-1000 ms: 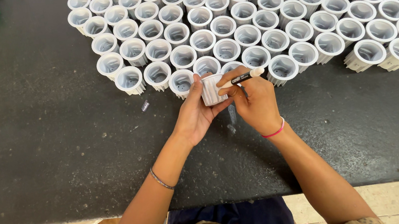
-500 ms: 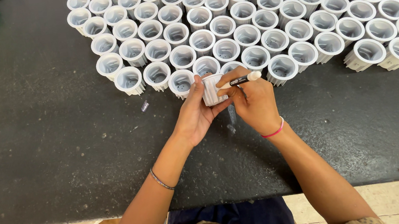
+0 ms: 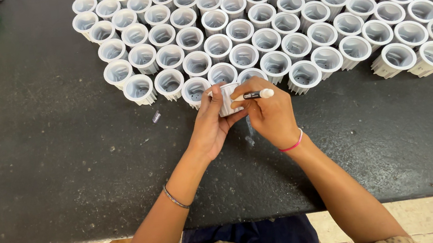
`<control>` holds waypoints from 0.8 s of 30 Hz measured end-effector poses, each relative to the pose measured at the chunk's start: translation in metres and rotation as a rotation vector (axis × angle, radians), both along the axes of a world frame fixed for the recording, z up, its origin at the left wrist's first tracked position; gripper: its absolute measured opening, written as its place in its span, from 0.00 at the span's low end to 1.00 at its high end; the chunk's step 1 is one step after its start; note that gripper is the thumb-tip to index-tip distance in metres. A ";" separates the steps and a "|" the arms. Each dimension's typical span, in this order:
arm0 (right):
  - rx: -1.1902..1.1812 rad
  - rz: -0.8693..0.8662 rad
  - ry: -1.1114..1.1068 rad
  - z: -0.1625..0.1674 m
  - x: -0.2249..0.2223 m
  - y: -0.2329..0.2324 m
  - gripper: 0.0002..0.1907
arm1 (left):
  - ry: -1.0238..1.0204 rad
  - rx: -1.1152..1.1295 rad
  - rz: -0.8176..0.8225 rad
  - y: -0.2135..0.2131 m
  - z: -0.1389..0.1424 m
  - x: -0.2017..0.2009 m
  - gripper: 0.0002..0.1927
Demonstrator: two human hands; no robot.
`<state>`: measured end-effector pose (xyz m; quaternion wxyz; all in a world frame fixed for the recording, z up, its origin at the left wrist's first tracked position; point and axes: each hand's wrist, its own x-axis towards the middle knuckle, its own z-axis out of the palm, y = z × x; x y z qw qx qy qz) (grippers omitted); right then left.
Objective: The person holds a small white plastic lamp holder and marks it with a marker, rotating it to mark different sides. They then set the marked part on the table, pick up other plastic holders one at a time, and place them into the large arrangement of holders on the workbench.
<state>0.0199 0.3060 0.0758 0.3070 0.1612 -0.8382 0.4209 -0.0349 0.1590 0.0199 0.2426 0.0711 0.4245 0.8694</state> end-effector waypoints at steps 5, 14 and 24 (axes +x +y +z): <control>-0.020 -0.008 -0.015 -0.001 -0.001 0.000 0.13 | -0.006 -0.004 0.004 0.000 0.000 -0.001 0.28; -0.061 0.015 -0.016 0.002 0.001 0.001 0.09 | -0.007 0.072 0.010 -0.004 0.002 -0.003 0.28; -0.233 0.060 -0.094 0.001 0.001 0.002 0.09 | -0.023 0.089 0.019 -0.006 0.001 -0.003 0.28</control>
